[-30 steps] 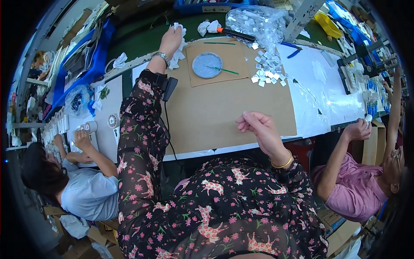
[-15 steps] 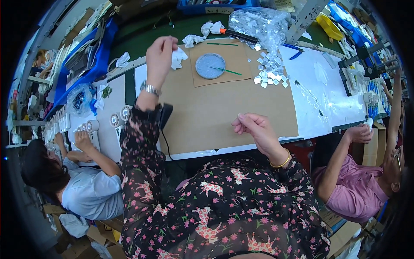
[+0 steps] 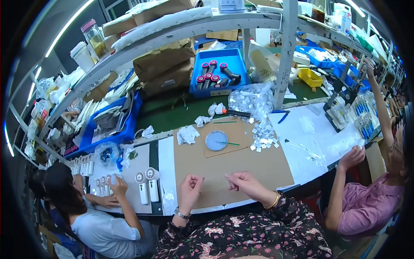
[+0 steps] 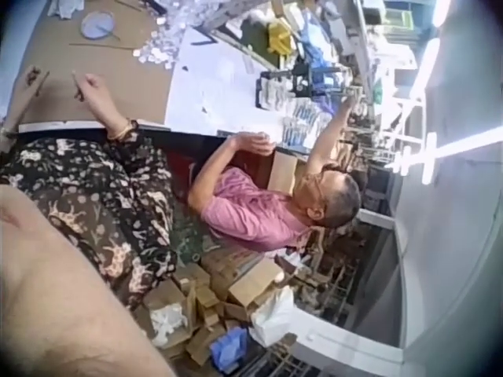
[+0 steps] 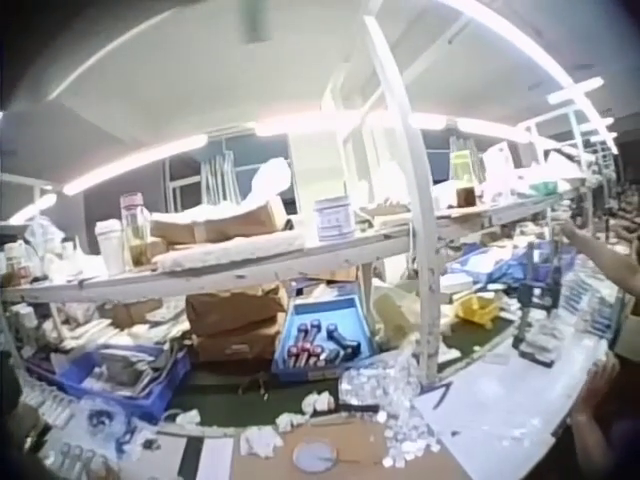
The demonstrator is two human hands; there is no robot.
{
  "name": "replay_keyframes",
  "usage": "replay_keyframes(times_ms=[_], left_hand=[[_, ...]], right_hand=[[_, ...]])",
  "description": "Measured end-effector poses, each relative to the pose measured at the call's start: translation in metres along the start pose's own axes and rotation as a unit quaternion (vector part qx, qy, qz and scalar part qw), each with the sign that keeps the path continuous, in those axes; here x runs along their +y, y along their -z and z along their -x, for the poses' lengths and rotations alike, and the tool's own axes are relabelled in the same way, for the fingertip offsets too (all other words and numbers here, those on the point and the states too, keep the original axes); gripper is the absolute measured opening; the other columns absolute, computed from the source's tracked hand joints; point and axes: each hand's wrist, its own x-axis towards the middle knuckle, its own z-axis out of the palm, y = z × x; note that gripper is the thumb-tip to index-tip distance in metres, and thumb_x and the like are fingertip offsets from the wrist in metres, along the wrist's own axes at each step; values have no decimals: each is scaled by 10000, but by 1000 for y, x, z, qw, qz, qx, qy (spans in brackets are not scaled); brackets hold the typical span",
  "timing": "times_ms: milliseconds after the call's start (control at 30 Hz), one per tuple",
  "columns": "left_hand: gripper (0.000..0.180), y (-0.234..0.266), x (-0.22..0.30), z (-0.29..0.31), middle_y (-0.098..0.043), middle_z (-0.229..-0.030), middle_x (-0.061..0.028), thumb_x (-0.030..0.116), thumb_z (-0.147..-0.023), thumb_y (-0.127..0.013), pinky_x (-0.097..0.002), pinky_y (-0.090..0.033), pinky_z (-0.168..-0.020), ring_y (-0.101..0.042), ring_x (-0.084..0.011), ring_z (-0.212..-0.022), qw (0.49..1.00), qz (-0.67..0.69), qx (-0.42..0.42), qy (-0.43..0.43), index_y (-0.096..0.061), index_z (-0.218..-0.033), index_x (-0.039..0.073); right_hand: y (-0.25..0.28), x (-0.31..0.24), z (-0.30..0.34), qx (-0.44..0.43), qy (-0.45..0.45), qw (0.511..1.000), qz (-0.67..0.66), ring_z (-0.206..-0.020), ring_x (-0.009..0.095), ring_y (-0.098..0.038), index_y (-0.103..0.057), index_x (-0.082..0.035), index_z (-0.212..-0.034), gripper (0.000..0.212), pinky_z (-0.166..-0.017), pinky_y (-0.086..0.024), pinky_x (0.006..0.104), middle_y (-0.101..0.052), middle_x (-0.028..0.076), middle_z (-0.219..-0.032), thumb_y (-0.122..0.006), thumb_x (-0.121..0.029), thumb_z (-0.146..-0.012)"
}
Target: Assemble small components and apply adhesive to the internal parts of a handheld electronic device on a production line.
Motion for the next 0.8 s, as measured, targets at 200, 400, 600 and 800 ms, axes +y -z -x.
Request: replay_keyframes(times_ms=[200, 400, 600, 800], left_hand=[[203, 4, -27, 38, -644, -798, 30, 221, -1039, -731, -215, -478, -588, -587, -38, -654, 999, -32, -21, 27, -630, -970, 59], [207, 5, -61, 70, -657, -777, 21, 248, -1053, -714, -209, -490, -606, -619, -63, -655, 995, -40, -52, 73, -648, -974, 69], [250, 2, -51, 62, -656, -737, 5, 267, -1047, -723, -224, -508, -610, -630, -78, -647, 991, -72, -58, 93, -643, -946, 52], [255, 4, -51, 46, -655, -716, -14, 260, -1047, -718, -240, -505, -562, -625, -85, -607, 990, -68, -61, 105, -636, -937, 45]], right_hand=[[-6, -6, 32, -31, 63, 997, 11, -745, 31, -586, -686, -68, -908, 299, -715, -489, 214, -635, -50, -798, -657, -301, -1093], [4, -33, 77, -25, 135, 990, 39, -742, 22, -587, -701, -49, -991, 215, -688, -485, 203, -652, -50, -820, -690, -246, -1074], [12, -63, 70, -11, 216, 973, 82, -686, 10, -555, -696, -24, -988, 246, -609, -439, 210, -647, -53, -796, -706, -258, -1063], [17, -121, 17, 33, 278, 955, 101, -730, 19, -596, -705, -23, -1045, 202, -647, -471, 202, -674, -46, -848, -716, -225, -1057]])
